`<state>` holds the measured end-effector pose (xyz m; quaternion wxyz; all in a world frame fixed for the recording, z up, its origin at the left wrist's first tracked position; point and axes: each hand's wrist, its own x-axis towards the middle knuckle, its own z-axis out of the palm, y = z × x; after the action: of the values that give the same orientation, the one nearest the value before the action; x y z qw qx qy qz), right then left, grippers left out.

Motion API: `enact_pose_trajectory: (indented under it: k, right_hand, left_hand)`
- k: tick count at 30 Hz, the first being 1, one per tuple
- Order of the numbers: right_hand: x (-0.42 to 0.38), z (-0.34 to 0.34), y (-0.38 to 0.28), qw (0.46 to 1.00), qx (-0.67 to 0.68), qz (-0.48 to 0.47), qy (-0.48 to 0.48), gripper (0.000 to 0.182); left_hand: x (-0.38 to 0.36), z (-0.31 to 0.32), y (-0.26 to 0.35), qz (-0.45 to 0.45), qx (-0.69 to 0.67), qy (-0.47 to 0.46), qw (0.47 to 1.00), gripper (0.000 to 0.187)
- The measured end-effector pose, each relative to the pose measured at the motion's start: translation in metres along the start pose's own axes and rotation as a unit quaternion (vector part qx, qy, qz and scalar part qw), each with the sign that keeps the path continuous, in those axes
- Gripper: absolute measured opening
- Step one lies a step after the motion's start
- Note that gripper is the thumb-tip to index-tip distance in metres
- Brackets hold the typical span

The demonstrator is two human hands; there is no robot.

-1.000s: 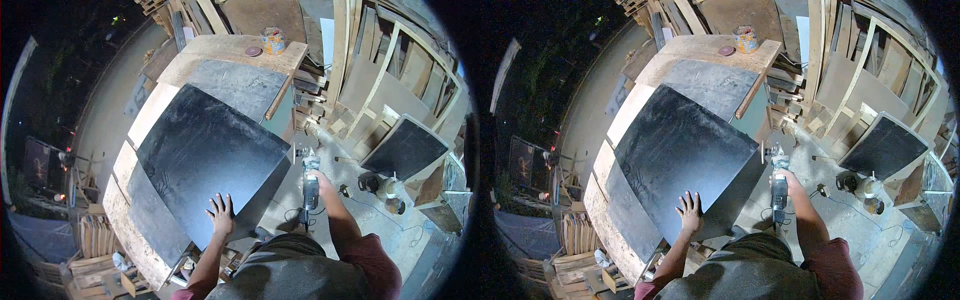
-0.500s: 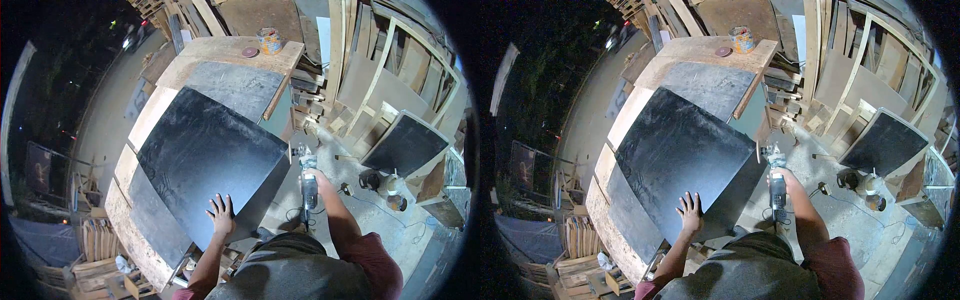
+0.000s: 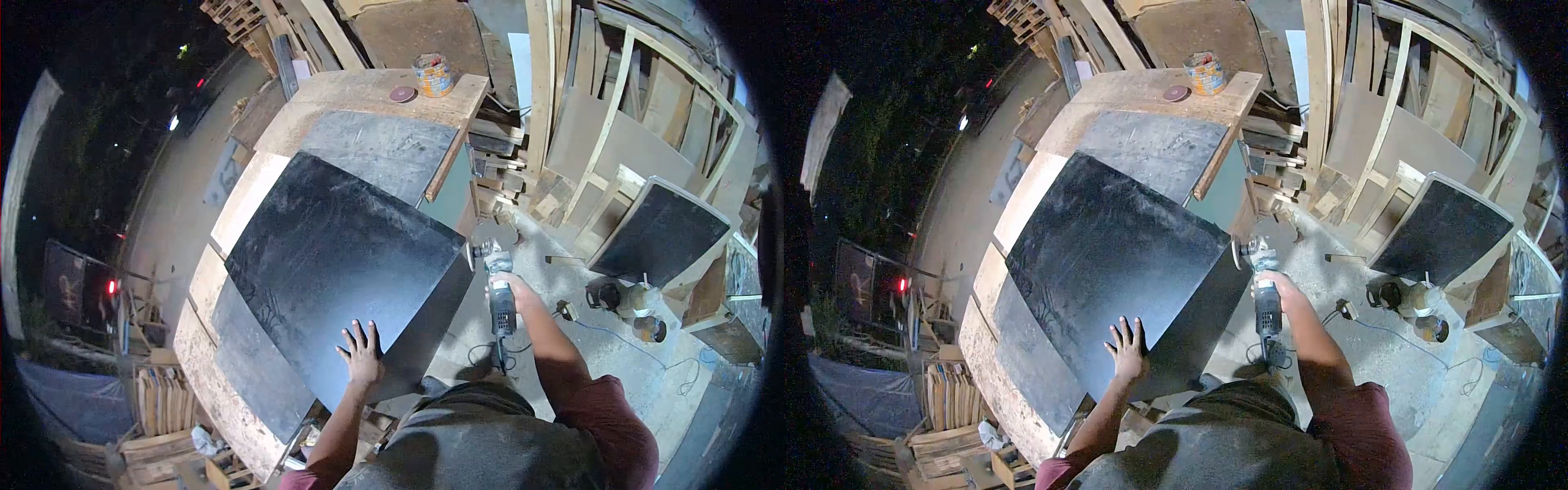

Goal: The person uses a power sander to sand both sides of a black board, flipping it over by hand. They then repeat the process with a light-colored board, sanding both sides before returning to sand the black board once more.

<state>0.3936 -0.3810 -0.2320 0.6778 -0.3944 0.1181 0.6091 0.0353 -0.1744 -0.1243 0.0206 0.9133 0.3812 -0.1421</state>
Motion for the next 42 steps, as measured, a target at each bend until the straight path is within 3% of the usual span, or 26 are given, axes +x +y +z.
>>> enact_pose_trajectory:
  k: [3,5,7,8,9,10,11,13,14,15,17,18,20,21,23,25,26,27,29,32,35,36,38,41,42]
  right_hand:
    - [-0.001,-0.012,0.008,0.999,0.038,-0.001,0.008,0.018]
    - [-0.007,-0.027,0.014,0.998,0.058,0.000,-0.005,0.019]
    - [-0.020,-0.041,0.026,0.997,0.078,0.003,-0.018,0.020]
    - [-0.034,-0.044,0.030,0.997,0.068,-0.047,-0.001,0.022]
    - [-0.049,-0.039,0.029,0.994,0.055,-0.096,0.011,0.024]
    - [-0.068,-0.027,0.023,0.994,0.059,-0.091,0.020,0.021]
    - [-0.080,-0.017,0.020,0.994,0.062,-0.086,0.028,0.018]
    - [-0.073,-0.041,0.026,0.992,0.037,-0.117,0.013,0.019]
    - [-0.069,-0.053,0.025,0.988,0.031,-0.152,0.009,0.019]
    - [-0.068,-0.054,0.019,0.988,0.022,-0.154,0.001,0.019]
    - [-0.078,-0.054,0.007,0.995,0.030,-0.090,0.032,0.019]
    - [-0.088,-0.056,0.010,0.985,0.019,-0.165,0.045,0.019]
    - [-0.131,-0.021,-0.002,0.982,-0.022,-0.188,0.017,0.021]
    - [-0.148,-0.010,-0.005,0.978,-0.057,-0.201,-0.007,0.023]
    - [-0.155,-0.011,-0.006,0.973,-0.094,-0.213,-0.005,0.023]
    - [-0.155,-0.009,-0.006,0.960,-0.148,-0.233,0.039,0.022]
    - [-0.156,0.004,-0.010,0.964,-0.091,-0.230,0.093,0.018]
    - [-0.146,-0.007,-0.009,0.964,-0.084,-0.234,0.092,0.018]
    - [-0.125,-0.030,-0.005,0.987,0.058,-0.148,0.024,0.017]
    - [-0.137,-0.024,0.009,0.982,0.047,-0.183,-0.010,0.028]
    - [-0.189,0.032,0.018,0.966,0.028,-0.253,0.047,0.018]
    - [-0.180,0.021,0.023,0.963,0.036,-0.260,0.052,0.018]
    - [-0.154,-0.008,0.034,0.976,0.088,-0.196,0.025,0.020]
    - [-0.167,0.006,0.052,0.973,0.091,-0.208,0.037,0.021]
    - [-0.168,0.011,0.058,0.971,0.093,-0.214,0.041,0.021]
  left_hand:
    - [-0.008,-0.030,0.013,-0.017,-0.054,-0.032,0.998,0.085]
    - [-0.024,-0.028,0.027,0.044,-0.113,0.077,0.990,0.069]
    - [-0.039,-0.012,0.048,0.112,-0.276,0.150,0.943,0.035]
    - [-0.039,0.006,0.054,0.066,-0.397,0.025,0.915,0.029]
    - [-0.031,0.036,0.057,0.078,-0.483,-0.013,0.872,0.027]
    - [-0.027,0.030,0.070,-0.030,-0.665,-0.128,0.735,0.026]
    - [-0.022,0.018,0.080,-0.128,-0.799,-0.233,0.539,0.026]
    - [0.001,0.028,0.071,-0.091,-0.939,-0.180,0.280,0.033]
    - [0.014,0.030,0.067,-0.132,-0.973,-0.113,0.155,0.019]
    - [0.021,0.024,0.077,-0.144,-0.983,-0.035,0.109,0.017]
    - [0.033,0.024,0.081,-0.178,-0.983,0.025,0.043,0.034]
    - [0.032,0.020,0.073,-0.143,-0.989,0.020,0.040,0.037]
    - [0.005,-0.055,0.063,-0.107,-0.991,0.050,0.059,0.049]
    - [0.004,-0.066,0.049,-0.078,-0.990,0.062,0.103,0.049]
    - [-0.006,-0.127,0.038,-0.106,-0.953,0.170,0.228,0.050]
    - [0.002,-0.162,0.031,-0.053,-0.932,0.238,0.268,0.039]
    - [0.001,-0.177,0.032,-0.031,-0.913,0.286,0.288,0.021]
    - [0.007,-0.178,0.025,-0.025,-0.913,0.285,0.292,0.021]
    - [0.021,-0.183,0.007,0.030,-0.911,0.299,0.283,0.009]
    - [0.011,-0.223,-0.014,0.063,-0.908,0.305,0.280,0.011]
    - [-0.025,-0.258,-0.033,0.120,-0.900,0.291,0.302,0.014]
    - [-0.039,-0.268,-0.039,0.136,-0.898,0.284,0.307,0.015]
    - [-0.056,-0.267,-0.069,0.164,-0.897,0.250,0.325,0.013]
    - [-0.080,-0.252,-0.130,0.197,-0.906,0.186,0.325,0.014]
    - [-0.088,-0.255,-0.143,0.165,-0.917,0.189,0.311,0.041]
